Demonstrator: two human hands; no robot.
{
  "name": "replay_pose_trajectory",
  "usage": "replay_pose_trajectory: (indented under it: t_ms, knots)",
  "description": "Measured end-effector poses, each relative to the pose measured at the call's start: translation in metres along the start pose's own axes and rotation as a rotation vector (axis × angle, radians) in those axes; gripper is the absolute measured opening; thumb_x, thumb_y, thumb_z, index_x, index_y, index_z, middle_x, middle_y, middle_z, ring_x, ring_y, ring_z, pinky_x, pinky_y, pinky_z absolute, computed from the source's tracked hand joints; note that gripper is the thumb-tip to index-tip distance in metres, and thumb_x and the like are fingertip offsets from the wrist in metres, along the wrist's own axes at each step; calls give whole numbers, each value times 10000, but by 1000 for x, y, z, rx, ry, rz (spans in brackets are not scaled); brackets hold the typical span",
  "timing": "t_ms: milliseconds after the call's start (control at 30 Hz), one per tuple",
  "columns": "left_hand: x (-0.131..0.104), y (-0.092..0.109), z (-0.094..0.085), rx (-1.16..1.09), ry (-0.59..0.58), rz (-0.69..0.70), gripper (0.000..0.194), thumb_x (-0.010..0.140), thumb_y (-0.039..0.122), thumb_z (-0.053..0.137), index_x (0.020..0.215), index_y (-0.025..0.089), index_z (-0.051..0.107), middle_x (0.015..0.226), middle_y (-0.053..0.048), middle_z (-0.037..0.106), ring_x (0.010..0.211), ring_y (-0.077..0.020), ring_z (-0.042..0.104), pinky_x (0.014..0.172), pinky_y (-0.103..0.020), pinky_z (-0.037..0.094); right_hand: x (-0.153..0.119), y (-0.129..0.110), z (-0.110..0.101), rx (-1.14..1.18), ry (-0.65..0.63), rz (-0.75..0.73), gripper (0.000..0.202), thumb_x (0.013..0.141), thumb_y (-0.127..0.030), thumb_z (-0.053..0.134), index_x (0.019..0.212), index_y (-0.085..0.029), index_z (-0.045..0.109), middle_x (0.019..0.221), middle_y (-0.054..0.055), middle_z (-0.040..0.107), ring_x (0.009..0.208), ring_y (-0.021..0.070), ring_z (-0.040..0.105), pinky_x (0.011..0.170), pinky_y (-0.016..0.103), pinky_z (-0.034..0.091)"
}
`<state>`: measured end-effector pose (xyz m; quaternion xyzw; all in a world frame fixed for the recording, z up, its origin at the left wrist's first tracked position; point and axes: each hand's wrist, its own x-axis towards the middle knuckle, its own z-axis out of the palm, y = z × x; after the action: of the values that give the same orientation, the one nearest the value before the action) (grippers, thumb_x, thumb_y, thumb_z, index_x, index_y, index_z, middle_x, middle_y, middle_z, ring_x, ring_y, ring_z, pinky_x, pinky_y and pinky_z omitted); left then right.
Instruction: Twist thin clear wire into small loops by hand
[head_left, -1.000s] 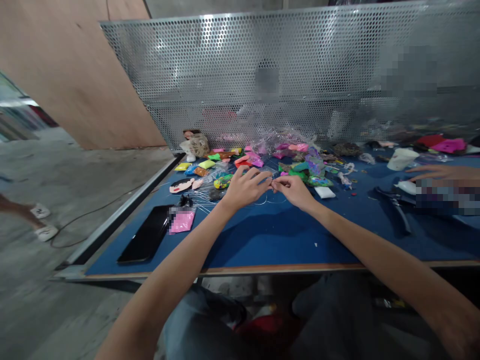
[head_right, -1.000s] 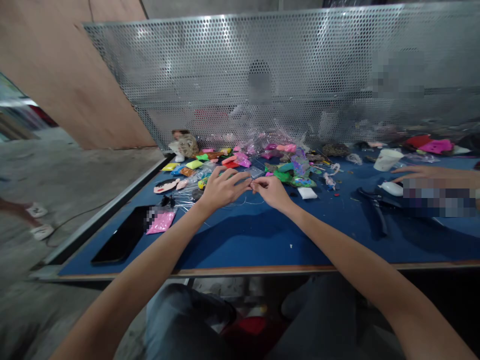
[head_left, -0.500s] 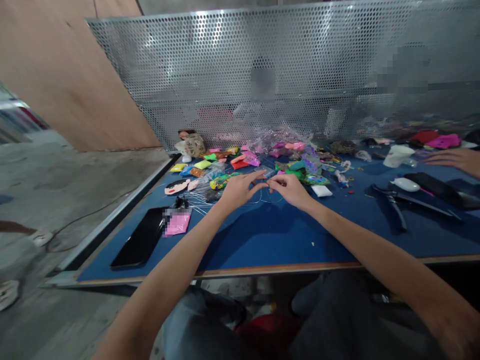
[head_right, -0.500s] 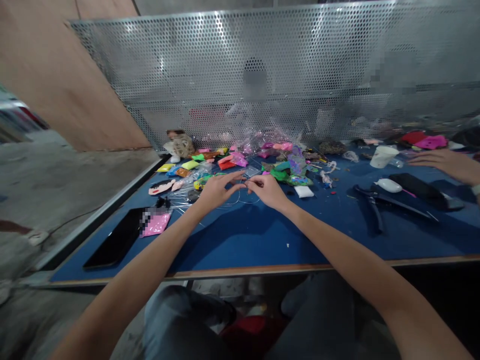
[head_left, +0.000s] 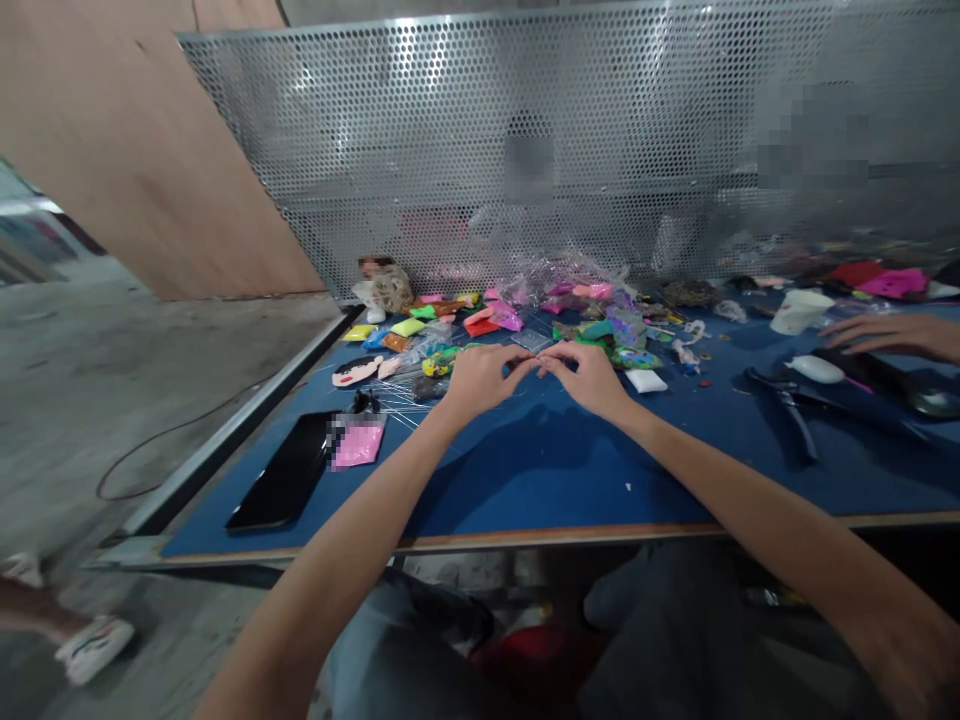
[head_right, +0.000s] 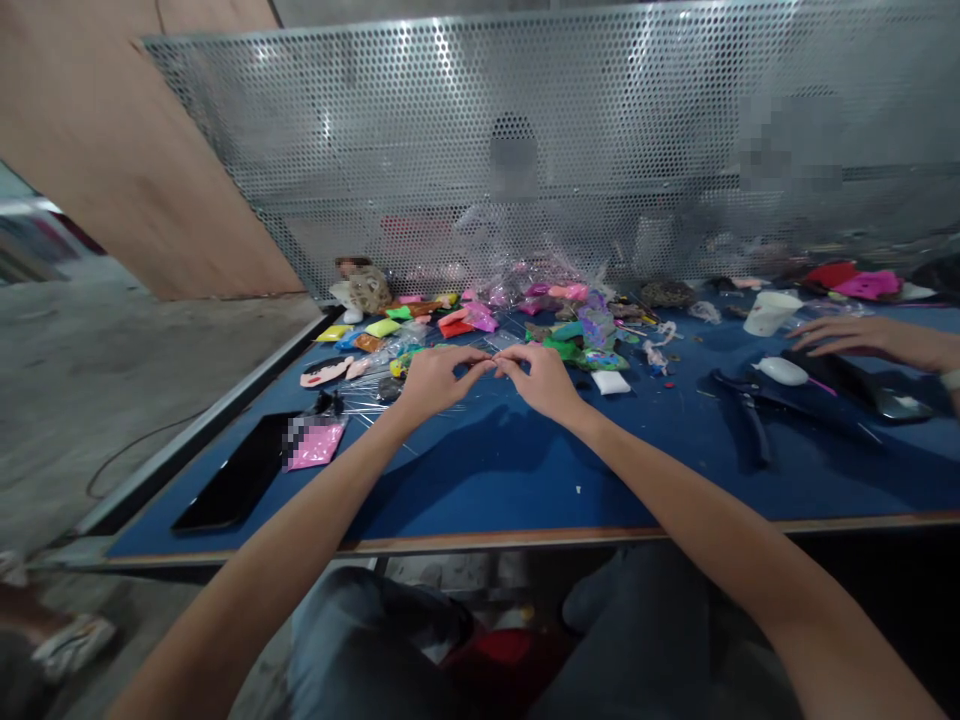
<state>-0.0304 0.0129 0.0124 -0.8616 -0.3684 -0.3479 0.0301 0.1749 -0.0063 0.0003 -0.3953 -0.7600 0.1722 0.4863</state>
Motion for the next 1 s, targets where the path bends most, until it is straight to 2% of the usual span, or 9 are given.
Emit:
replay_pose_trajectory:
  t_ms: [100,267,400,533,733,1000]
  knots:
    - [0,-3,1,34,2,-6,327,977,481,571,1022,233,780,921,-44,784,811,-181,713,747,-282,487,0,3,1,139,-56,96,233,930,-351,605,885,-186,764,798,51,771,729,199,697,737,331,539]
    - [0,-10,1,-78,-59,10,261,939,460,639,1015,255,781,955,-3,790,784,-157,716,716,-257,505,-1,8,3,347,-60,198,270,863,-432,700,892,-166,735,766,67,751,652,191,707,677,327,576]
    - [-1,-12,3,-127,12,0,222,925,413,667,1014,245,783,964,1,794,816,-163,734,752,-260,534,-1,8,5,402,-43,231,293,859,-456,705,905,-166,702,782,64,746,664,195,734,689,329,599]
    - [0,-16,7,-185,6,85,209,934,349,664,1057,214,764,990,-29,791,842,-169,740,785,-274,562,-2,9,6,388,-58,255,289,839,-453,719,918,-175,701,788,62,735,676,209,748,632,315,613]
    - [2,-26,12,-181,-24,282,199,975,286,601,1091,212,745,1096,-75,760,1050,-194,708,933,-329,558,-3,14,6,220,-72,214,247,834,-430,706,856,-185,716,759,59,728,713,227,740,598,335,638]
    - [0,-25,10,-128,-55,276,213,984,302,581,1093,195,729,1109,-86,750,1056,-189,699,952,-338,553,-3,19,8,193,-101,172,201,872,-385,667,902,-195,725,752,53,733,638,209,721,621,358,637]
